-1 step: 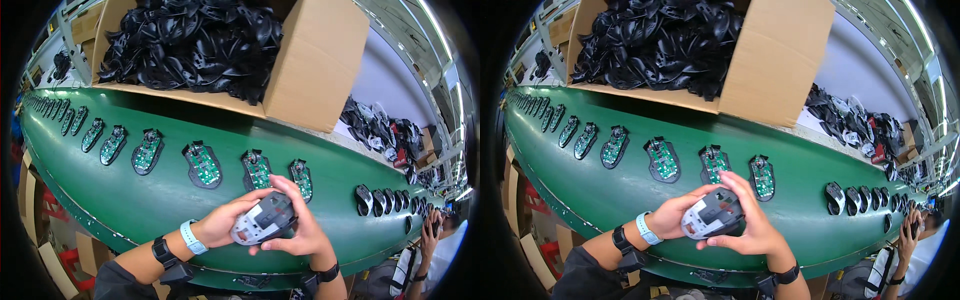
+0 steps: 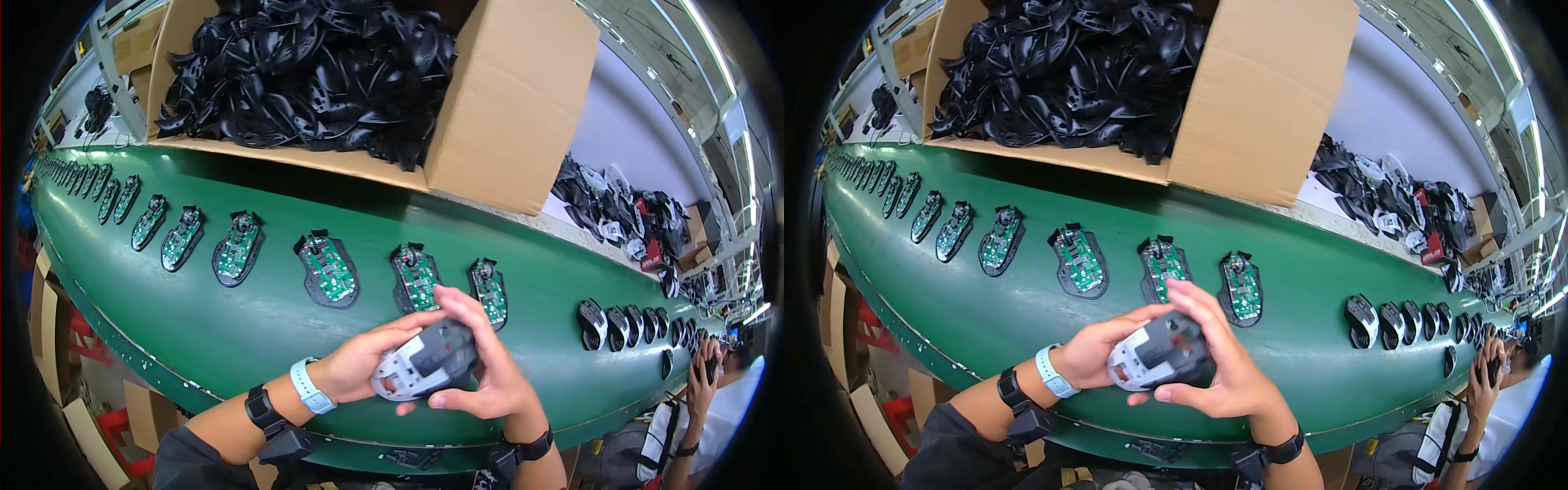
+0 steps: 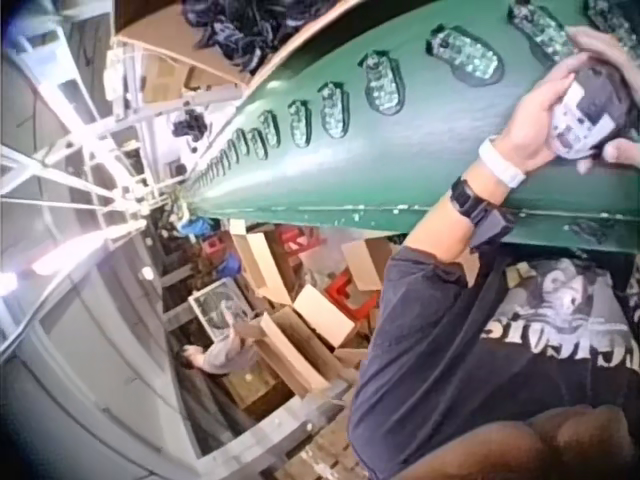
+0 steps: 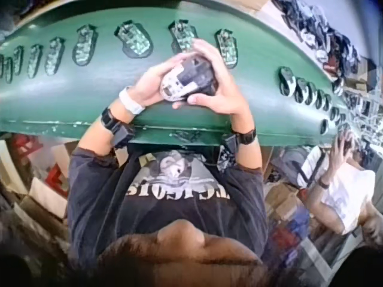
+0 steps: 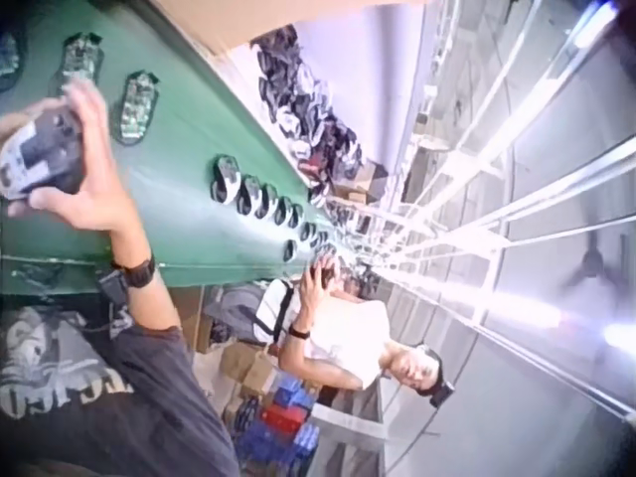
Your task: The person assembles computer mice on a factory assembly line. They pick up a white mouse shell, insert a black rubber grip piece, and place the completed unit onto a green conveyor belt. The process is repeated continuously with other workers visible in the background.
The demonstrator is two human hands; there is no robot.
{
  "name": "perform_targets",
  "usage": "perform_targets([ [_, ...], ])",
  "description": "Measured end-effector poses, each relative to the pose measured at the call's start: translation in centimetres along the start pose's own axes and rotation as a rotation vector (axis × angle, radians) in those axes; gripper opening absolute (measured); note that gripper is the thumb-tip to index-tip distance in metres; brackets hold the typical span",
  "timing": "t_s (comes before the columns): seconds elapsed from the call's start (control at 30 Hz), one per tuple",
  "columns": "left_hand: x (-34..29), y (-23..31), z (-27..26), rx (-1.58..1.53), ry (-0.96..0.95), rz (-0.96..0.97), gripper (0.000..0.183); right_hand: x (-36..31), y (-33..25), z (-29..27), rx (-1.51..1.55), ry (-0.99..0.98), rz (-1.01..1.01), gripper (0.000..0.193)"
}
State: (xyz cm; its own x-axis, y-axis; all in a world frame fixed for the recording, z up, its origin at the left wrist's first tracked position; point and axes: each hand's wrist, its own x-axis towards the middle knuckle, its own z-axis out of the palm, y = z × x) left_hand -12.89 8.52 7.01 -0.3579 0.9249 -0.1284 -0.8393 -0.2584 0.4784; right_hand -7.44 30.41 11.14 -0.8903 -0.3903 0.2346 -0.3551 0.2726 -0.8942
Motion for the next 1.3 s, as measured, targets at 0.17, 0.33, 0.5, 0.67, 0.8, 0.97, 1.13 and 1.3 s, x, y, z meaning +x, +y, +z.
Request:
perform_targets([
  [0.17,-0.2,0.2,0.9,0.045,0.017,-0.098,0.054,-1.5,-0.1,0.6,0.255,0.026,0.109,0.097],
  [0.33,-0.7,-0.4,0.3,0.003,-0.084,-0.221,0.057,-1.7,-1.9,-0.2,-0.052,0.01,-0.03,0.08],
  [0.5,0.0,-1.2,-0.7,-0.162,-0.212,-0.168,0.056,-1.3,-2.2,-1.4,-0.103,-0.054,-0.03,0.083],
  [0.67,0.1,-0.7,-1.6,-0.176,-0.232,0.094,0.064,0.5,-1.6,-0.8,-0.019,0.134,0.038,0.086],
  [0.8,0.2,0.2,1.3,0.03,-0.045,0.225,0.079,1.8,-3.3,-1.7,-0.213,0.244,-0.029,0.072],
  [0.97,-0.4,1.4,-1.2,0.077,0.131,0.397,0.082,14.1,-4.5,-2.8,-0.573,0.28,-0.2,0.018],
  [1.13,-1.1,3.1,-1.3,0.276,0.33,0.609,0.078,26.6,0.9,-1.1,-1.366,0.184,-0.269,0.016],
  [1.3,0.0,3.5,-2.0,0.242,0.44,0.754,0.073,29.4,2.4,-1.9,-1.538,0.212,-0.218,0.012],
])
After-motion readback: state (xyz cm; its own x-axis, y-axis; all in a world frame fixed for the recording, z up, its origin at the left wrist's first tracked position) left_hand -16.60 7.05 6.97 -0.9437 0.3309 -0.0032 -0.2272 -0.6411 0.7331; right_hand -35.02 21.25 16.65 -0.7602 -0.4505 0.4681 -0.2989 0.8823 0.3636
